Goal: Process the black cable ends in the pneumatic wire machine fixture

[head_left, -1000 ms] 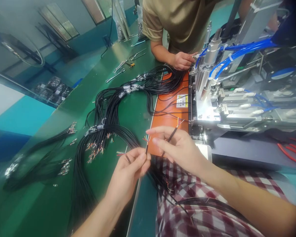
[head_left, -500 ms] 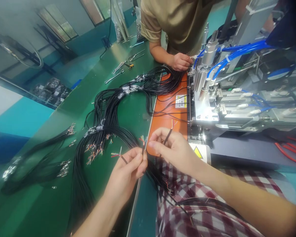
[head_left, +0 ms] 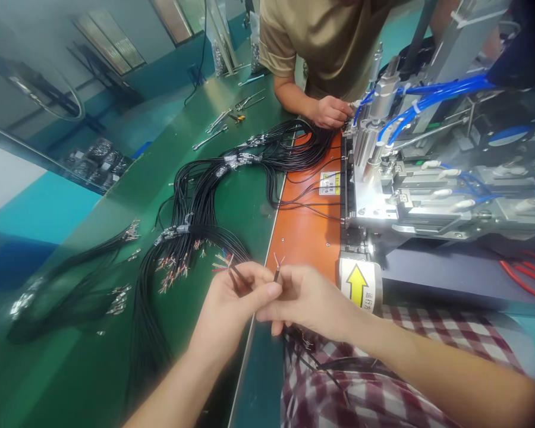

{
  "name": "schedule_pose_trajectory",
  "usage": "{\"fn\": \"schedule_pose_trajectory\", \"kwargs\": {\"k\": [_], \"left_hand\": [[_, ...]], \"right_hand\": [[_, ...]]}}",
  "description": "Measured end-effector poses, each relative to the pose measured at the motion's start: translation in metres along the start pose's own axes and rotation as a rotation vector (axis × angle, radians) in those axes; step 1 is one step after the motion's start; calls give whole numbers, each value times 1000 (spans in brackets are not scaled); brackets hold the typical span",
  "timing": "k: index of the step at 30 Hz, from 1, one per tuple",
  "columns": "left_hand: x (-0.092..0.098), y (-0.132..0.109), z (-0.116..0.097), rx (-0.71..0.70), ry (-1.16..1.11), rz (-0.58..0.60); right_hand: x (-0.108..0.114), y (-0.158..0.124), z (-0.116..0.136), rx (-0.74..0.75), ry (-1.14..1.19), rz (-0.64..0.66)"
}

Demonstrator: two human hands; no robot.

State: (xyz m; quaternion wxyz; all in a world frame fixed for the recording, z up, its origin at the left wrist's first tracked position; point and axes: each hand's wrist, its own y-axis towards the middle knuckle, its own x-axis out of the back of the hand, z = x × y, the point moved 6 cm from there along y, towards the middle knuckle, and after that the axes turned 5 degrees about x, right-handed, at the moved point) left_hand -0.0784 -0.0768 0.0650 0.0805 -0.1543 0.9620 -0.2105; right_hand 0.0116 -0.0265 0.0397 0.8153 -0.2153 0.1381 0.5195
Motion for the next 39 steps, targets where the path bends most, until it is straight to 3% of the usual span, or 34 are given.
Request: {"fn": "schedule_pose_trajectory", "kwargs": {"k": [4,7,11,21,27,39], "left_hand": [[10,-4,4,-7,7,-124],[15,-7,6,6,-4,-182],[14,-7,7,31,-27,-184],[10,-5,8,6,-20,-145],[9,-4,8,-1,-12,-144],[7,-2,6,-9,-28,-159]], "right_hand": [[14,-5,15,86,-201,-55],[27,-6,36,270,-283,-162],[30,-7,48,432,-377,-223],[23,-11,63,603,-589,-227],[24,-13,64,656,-631,-259],[27,-10,59,579,-606,-271]]}}
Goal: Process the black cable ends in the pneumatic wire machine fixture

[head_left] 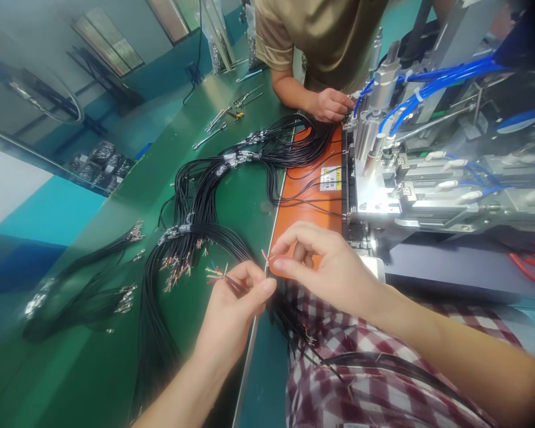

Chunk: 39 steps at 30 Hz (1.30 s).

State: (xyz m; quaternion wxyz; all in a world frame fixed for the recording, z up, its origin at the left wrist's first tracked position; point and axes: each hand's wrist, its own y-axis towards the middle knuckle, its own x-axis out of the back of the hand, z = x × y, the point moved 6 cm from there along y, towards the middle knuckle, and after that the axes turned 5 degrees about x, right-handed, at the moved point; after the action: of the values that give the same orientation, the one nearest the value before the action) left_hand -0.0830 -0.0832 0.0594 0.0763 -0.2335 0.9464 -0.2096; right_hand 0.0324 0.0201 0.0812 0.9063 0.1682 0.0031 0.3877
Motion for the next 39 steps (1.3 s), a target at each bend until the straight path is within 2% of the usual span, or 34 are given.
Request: {"fn": "schedule_pose_trajectory", "kwargs": {"k": [9,13,16,22,27,30,32,34,35,37,38,39], "left_hand": [[-1,1,2,11,-6,5],[-2,1,2,27,-11,21],[-3,1,3,32,-34,26],[-2,0,4,15,-91,45],[-1,5,5,11,-81,57],[-2,1,0,-64,13,32],[-13,-11,-6,-140,267,115],[-28,-30,-7,-172,631,330],[-32,-41,-4,-163,793,469],[-25,-55,-1,-136,964,699],[-14,-55,-2,-122,985,755],[2,-47,-5,-110,980,741]], "right_hand": [[-4,8,-4,-69,60,-4],[-13,9,-16,-268,300,83],[-21,6,-22,-364,533,97],[-31,0,-23,-324,740,43],[-35,-1,-24,-294,755,6],[-28,-2,-19,-281,694,15],[-21,-6,-11,-262,618,84],[-13,-16,-3,-248,517,153],[-9,-23,-1,-248,461,136],[-9,-44,-7,-331,362,134],[-16,-56,-13,-404,317,173],[-24,-69,-24,-498,265,214]]}}
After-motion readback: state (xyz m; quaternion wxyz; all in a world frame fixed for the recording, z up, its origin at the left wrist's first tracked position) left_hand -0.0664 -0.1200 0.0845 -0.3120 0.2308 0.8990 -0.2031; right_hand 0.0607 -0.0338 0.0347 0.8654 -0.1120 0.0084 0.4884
